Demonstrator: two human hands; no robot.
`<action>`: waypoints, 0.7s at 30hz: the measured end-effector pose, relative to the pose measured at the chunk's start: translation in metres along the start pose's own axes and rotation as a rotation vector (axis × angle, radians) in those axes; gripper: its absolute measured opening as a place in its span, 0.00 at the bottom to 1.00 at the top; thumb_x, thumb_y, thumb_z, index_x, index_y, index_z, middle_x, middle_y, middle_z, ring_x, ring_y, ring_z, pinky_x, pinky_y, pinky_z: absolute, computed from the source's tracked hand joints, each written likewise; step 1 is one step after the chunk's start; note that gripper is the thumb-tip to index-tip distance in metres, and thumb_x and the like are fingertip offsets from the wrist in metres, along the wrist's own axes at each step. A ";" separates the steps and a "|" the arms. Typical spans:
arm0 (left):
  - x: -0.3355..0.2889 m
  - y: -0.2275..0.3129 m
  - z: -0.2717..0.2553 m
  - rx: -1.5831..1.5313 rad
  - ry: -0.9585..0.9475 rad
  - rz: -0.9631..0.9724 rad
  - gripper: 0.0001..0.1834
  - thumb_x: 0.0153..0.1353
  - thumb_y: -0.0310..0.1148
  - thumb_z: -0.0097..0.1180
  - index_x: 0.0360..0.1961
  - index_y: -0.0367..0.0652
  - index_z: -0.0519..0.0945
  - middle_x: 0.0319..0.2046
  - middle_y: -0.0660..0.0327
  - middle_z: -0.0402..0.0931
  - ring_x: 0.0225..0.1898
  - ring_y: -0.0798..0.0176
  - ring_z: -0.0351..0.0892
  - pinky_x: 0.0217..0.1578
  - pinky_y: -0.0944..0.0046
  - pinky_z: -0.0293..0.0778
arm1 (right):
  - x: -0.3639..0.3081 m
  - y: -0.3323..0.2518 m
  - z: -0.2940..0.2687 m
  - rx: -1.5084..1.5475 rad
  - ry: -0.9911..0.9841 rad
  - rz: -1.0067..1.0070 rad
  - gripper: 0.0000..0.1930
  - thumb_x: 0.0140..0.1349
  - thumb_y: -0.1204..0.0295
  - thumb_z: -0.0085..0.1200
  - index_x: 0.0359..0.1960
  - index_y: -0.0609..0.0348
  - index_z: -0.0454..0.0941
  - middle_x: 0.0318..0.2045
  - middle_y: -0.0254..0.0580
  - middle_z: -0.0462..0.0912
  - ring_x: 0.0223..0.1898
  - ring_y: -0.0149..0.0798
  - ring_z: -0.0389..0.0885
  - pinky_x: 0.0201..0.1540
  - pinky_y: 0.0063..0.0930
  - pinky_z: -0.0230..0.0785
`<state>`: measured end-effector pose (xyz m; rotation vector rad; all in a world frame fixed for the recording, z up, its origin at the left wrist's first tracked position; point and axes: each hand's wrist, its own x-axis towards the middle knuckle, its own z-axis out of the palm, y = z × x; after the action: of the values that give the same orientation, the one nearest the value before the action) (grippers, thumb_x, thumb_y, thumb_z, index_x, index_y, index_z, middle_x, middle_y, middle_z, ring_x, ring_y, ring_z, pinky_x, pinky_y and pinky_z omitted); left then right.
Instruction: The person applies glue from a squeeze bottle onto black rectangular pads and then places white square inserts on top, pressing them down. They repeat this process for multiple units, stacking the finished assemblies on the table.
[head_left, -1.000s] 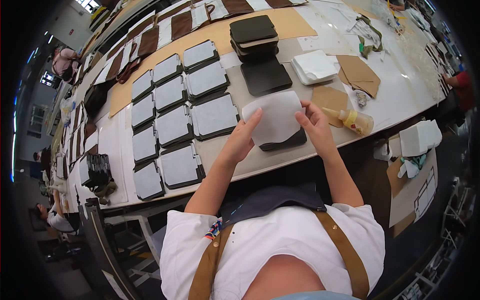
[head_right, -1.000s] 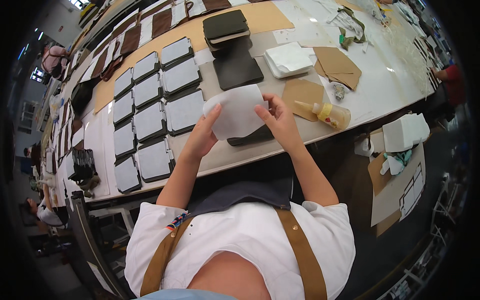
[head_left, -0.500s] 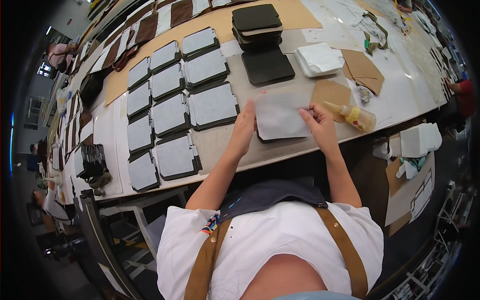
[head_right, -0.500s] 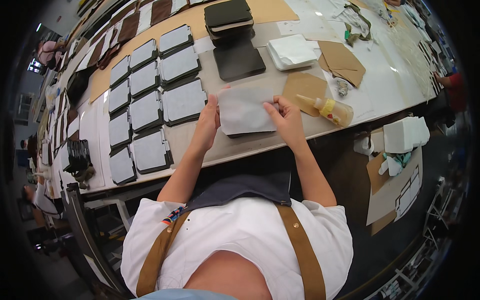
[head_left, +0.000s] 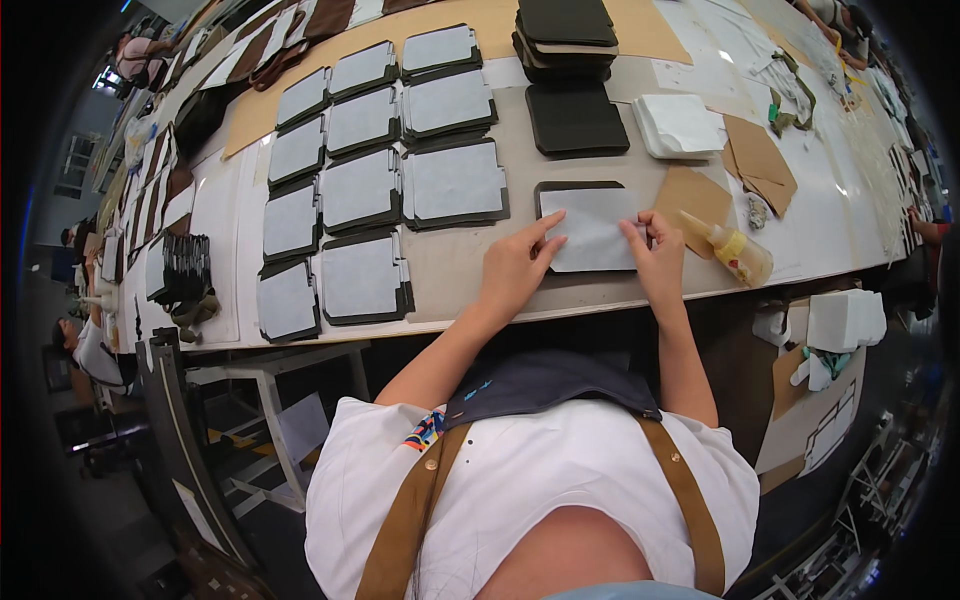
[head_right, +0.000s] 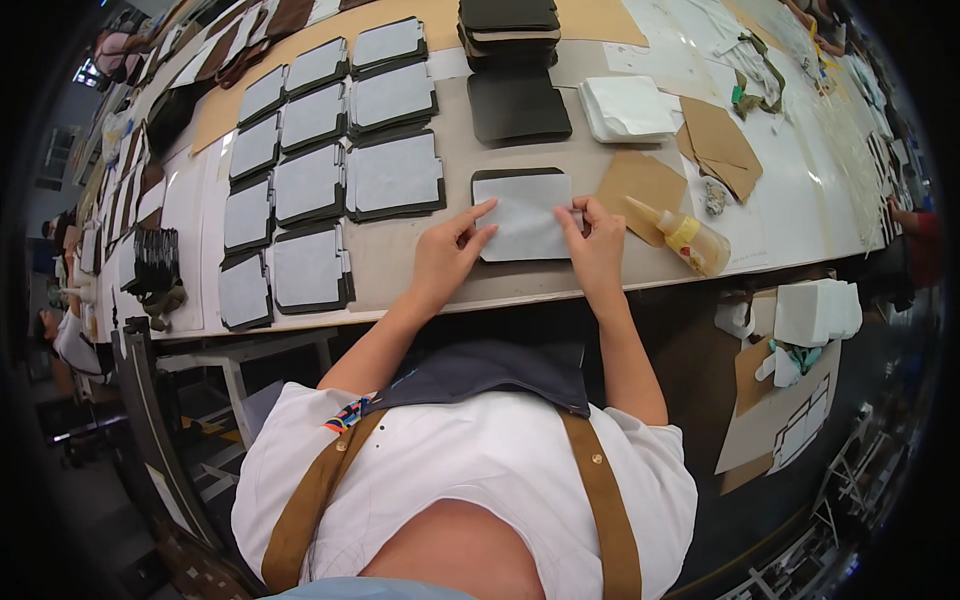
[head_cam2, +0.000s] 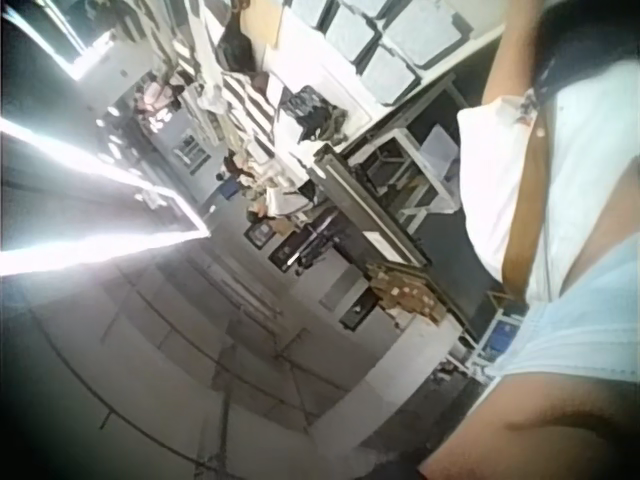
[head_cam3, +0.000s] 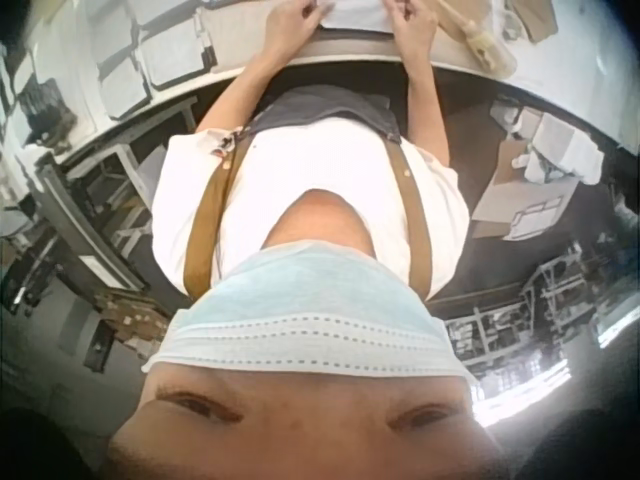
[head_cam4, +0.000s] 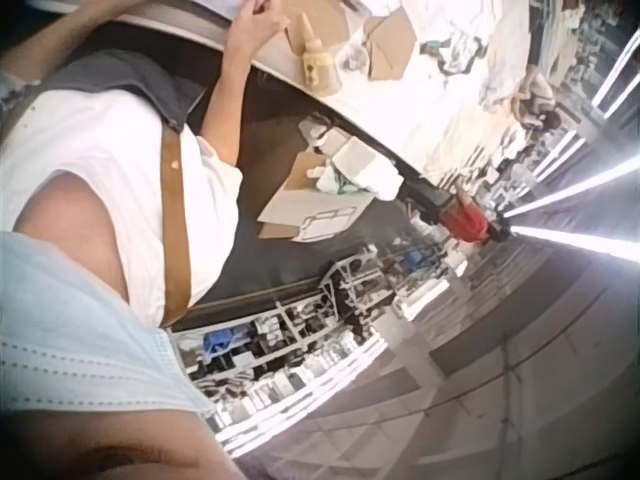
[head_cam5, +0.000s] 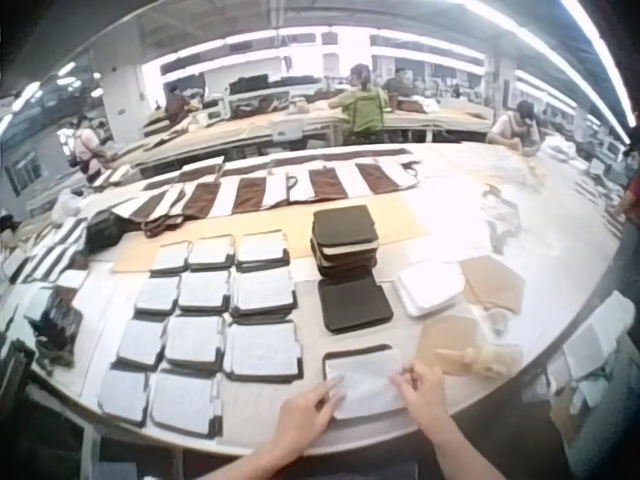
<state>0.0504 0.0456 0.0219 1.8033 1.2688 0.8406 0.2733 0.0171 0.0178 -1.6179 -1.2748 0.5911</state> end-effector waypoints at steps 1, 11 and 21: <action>0.001 -0.001 0.000 0.007 0.012 -0.005 0.20 0.64 0.38 0.65 0.57 0.51 0.84 0.21 0.57 0.76 0.22 0.59 0.73 0.28 0.60 0.71 | 0.001 0.001 0.001 -0.044 0.006 -0.012 0.10 0.61 0.69 0.66 0.33 0.63 0.80 0.17 0.32 0.71 0.21 0.26 0.62 0.30 0.24 0.56; 0.010 -0.013 -0.001 0.021 0.059 -0.030 0.20 0.63 0.42 0.66 0.54 0.45 0.86 0.22 0.56 0.78 0.23 0.57 0.76 0.29 0.59 0.72 | 0.007 0.003 0.008 -0.183 -0.011 -0.029 0.10 0.61 0.66 0.67 0.34 0.60 0.81 0.21 0.33 0.76 0.24 0.33 0.66 0.47 0.29 0.55; 0.010 -0.018 0.002 0.021 0.070 -0.016 0.21 0.62 0.42 0.67 0.54 0.44 0.85 0.22 0.56 0.78 0.23 0.57 0.76 0.28 0.58 0.71 | 0.009 0.005 0.007 -0.217 -0.020 -0.041 0.10 0.61 0.66 0.66 0.34 0.60 0.82 0.22 0.34 0.78 0.24 0.34 0.69 0.47 0.30 0.56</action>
<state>0.0473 0.0586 0.0059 1.7916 1.3396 0.8907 0.2726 0.0279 0.0122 -1.7613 -1.4232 0.4574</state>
